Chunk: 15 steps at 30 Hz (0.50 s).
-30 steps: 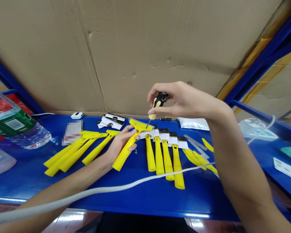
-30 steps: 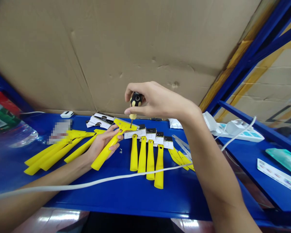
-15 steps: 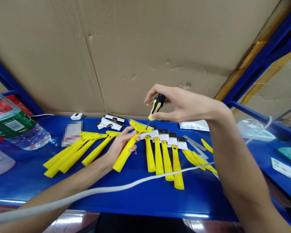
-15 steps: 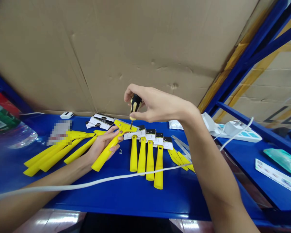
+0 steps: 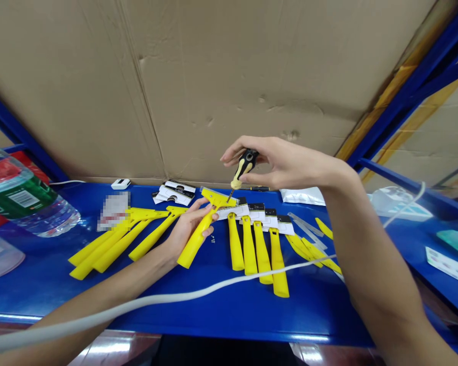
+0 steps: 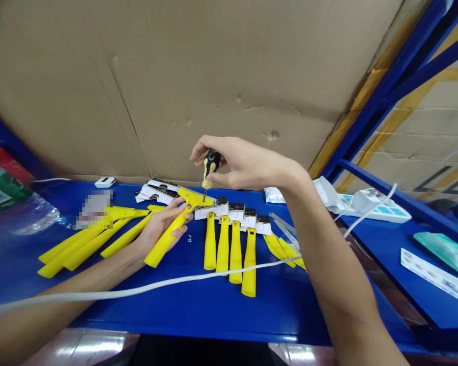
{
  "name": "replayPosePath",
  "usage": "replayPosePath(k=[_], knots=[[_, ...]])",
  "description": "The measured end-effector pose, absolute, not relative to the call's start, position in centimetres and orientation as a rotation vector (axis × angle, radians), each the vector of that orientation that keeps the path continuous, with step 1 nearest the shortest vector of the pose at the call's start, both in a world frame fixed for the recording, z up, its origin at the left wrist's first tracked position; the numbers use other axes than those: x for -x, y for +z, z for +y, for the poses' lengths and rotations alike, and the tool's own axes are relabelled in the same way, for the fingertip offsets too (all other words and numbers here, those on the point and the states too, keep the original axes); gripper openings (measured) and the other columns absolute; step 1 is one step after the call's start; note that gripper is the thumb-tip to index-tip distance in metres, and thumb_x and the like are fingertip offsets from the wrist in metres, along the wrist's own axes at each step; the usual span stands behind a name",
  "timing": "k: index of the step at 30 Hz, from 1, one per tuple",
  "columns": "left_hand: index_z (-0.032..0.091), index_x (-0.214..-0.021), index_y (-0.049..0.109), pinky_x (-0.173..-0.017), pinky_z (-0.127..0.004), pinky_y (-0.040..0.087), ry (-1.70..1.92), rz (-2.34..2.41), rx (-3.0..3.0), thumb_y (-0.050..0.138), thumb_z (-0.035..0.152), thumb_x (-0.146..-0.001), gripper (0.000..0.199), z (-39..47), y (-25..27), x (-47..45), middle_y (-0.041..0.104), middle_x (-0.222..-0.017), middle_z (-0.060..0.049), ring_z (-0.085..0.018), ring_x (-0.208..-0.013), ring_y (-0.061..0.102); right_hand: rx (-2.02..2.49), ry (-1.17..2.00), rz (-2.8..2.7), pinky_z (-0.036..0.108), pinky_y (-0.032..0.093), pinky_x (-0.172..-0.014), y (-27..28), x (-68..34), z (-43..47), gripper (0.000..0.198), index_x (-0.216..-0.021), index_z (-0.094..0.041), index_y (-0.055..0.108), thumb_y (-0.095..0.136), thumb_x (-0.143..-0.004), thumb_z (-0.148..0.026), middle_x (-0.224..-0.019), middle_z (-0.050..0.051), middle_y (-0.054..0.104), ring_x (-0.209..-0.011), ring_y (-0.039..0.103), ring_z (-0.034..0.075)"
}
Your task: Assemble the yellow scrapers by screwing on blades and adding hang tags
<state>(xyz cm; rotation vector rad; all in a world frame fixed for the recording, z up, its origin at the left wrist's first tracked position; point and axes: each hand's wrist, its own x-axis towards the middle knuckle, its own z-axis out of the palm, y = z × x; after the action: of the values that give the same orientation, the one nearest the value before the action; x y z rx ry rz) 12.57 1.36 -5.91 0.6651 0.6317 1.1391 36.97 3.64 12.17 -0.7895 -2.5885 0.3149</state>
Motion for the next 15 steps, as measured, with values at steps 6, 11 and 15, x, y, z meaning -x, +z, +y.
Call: replayPosePath(k=[6, 11, 15], knots=[[0.021, -0.114, 0.060, -0.041, -0.012, 0.043, 1.175, 0.608, -0.668, 0.078, 0.010, -0.090, 0.032, 0.89, -5.28, -12.93, 0.068, -0.101, -0.006, -0.011, -0.071, 0.067, 0.760, 0.255, -2.526, 0.039, 0.055, -0.085, 11.99, -36.73, 3.81, 0.031, -0.123, -0.024, 0.071, 0.075, -0.096, -0.040, -0.115, 0.007, 0.080, -0.096, 0.071, 0.023], [0.020, -0.116, 0.060, -0.039, -0.013, 0.042, 1.171, 0.640, -0.659, 0.077, 0.012, -0.091, 0.031, 1.12, -5.35, -12.96, 0.069, -0.107, -0.008, -0.011, -0.070, 0.066, 0.734, 0.264, -2.581, 0.039, 0.055, -0.091, 12.13, -37.14, 3.82, 0.038, -0.130, -0.024, 0.073, 0.076, -0.094, -0.036, -0.129, 0.008, 0.077, -0.108, 0.070, 0.025], [0.020, -0.117, 0.060, -0.040, -0.013, 0.042, 1.203, 0.643, -0.650, 0.077, 0.011, -0.092, 0.031, 1.27, -5.19, -12.78, 0.069, -0.117, -0.010, -0.010, -0.072, 0.067, 0.763, 0.297, -2.563, 0.036, 0.053, -0.078, 12.27, -37.04, 3.73, 0.023, -0.111, -0.022, 0.079, 0.075, -0.097, -0.039, -0.107, 0.006, 0.081, -0.089, 0.070, 0.021]])
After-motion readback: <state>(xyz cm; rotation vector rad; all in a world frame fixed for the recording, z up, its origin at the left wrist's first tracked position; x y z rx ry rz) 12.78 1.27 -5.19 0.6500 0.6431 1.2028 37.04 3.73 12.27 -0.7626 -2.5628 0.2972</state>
